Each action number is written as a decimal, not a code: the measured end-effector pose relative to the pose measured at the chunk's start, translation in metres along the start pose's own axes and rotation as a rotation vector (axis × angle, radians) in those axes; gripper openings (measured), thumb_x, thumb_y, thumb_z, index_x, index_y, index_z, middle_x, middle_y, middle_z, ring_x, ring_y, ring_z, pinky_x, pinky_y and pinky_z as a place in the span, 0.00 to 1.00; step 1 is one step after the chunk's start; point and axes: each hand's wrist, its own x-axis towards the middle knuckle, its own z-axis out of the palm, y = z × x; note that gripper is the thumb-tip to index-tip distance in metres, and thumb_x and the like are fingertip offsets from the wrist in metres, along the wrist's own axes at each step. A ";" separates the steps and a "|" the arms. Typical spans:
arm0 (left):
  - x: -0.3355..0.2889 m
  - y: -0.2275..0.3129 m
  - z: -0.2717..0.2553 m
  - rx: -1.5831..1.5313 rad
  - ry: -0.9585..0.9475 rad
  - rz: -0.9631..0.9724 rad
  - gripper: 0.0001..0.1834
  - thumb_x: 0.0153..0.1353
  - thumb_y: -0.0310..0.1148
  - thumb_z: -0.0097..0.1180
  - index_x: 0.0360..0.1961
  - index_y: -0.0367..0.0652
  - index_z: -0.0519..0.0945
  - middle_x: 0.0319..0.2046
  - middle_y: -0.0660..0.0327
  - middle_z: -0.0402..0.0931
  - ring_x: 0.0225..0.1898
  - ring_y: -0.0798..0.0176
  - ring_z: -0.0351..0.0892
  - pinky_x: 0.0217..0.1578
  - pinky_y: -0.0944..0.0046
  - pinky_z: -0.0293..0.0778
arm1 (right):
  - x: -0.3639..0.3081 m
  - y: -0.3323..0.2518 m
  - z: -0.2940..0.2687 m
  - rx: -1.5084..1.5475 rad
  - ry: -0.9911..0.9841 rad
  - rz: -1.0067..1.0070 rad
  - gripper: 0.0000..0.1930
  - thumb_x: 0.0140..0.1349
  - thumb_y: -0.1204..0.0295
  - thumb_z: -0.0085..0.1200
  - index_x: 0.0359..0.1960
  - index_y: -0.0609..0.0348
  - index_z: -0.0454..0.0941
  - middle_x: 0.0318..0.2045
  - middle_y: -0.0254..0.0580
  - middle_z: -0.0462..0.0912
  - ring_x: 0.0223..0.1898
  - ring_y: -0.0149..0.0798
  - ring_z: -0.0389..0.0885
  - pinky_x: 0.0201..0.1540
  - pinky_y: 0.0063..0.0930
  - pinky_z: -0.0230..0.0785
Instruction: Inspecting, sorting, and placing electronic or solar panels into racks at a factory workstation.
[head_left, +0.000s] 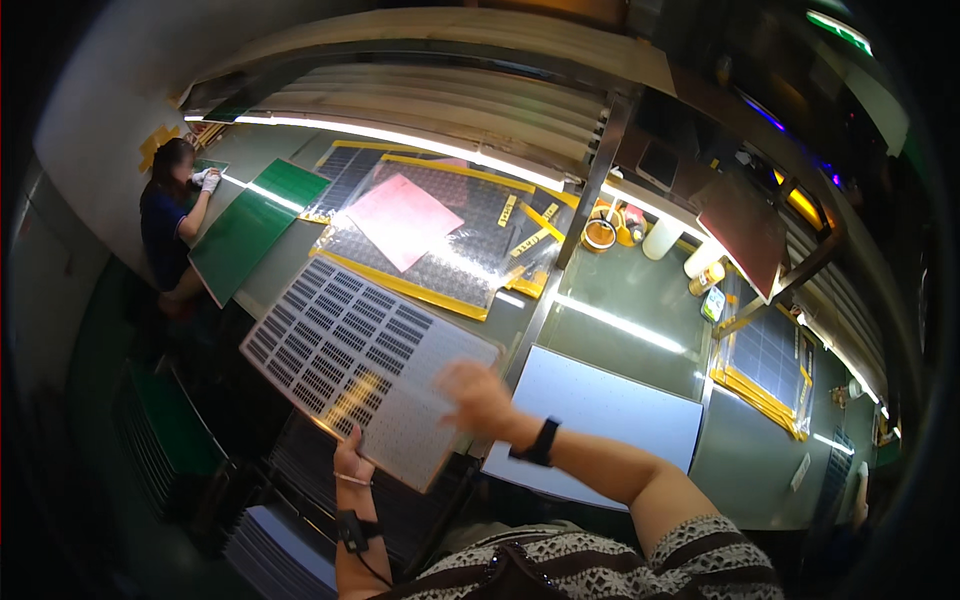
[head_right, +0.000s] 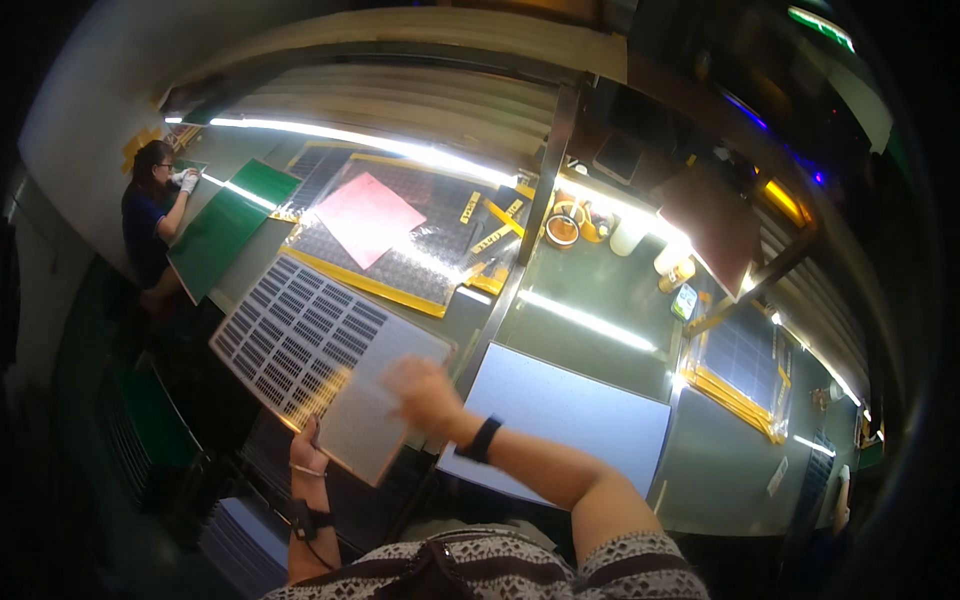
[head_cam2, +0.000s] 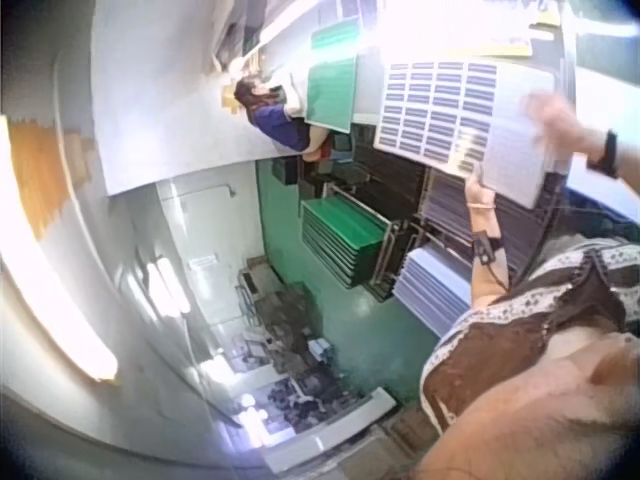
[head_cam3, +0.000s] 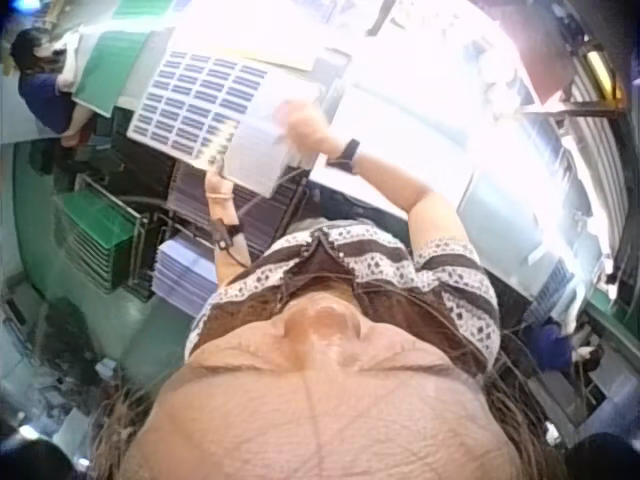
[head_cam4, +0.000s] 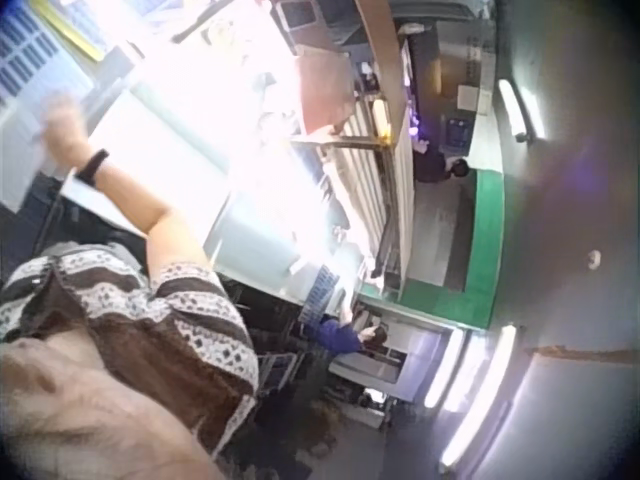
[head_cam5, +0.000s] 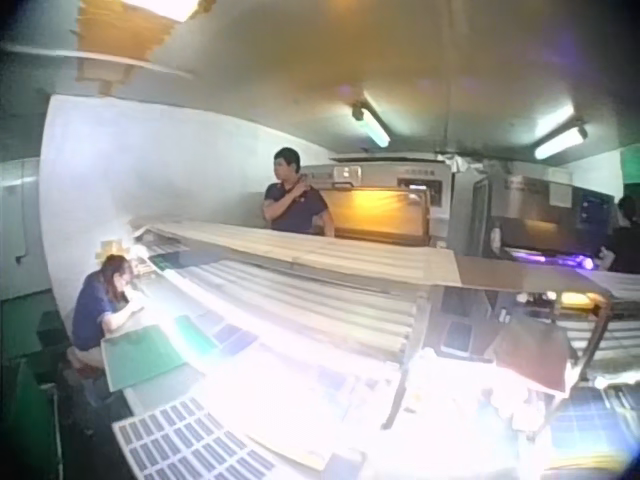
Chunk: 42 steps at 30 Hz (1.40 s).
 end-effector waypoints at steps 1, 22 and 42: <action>0.004 -0.003 -0.009 0.002 -0.023 0.035 0.19 0.59 0.25 0.44 0.53 0.36 0.62 0.49 0.52 0.67 0.51 0.51 0.66 0.52 0.49 0.63 | -0.006 -0.033 0.011 0.010 -0.108 -0.081 0.33 0.39 0.57 0.63 0.48 0.55 0.68 0.52 0.48 0.65 0.57 0.49 0.59 0.57 0.42 0.52; 0.029 -0.002 -0.017 0.106 0.196 -0.103 0.13 0.60 0.25 0.43 0.47 0.36 0.68 0.44 0.52 0.70 0.46 0.53 0.70 0.50 0.50 0.65 | -0.021 -0.054 0.067 0.189 -0.284 -0.556 0.19 0.43 0.65 0.59 0.34 0.62 0.68 0.50 0.48 0.64 0.55 0.49 0.62 0.43 0.28 0.72; 0.028 -0.002 -0.011 0.040 0.345 -0.226 0.14 0.61 0.26 0.40 0.48 0.35 0.66 0.45 0.50 0.68 0.48 0.50 0.68 0.51 0.46 0.65 | -0.031 -0.064 0.060 0.320 -0.323 -0.413 0.17 0.47 0.63 0.57 0.32 0.59 0.66 0.54 0.44 0.67 0.54 0.43 0.67 0.43 0.32 0.72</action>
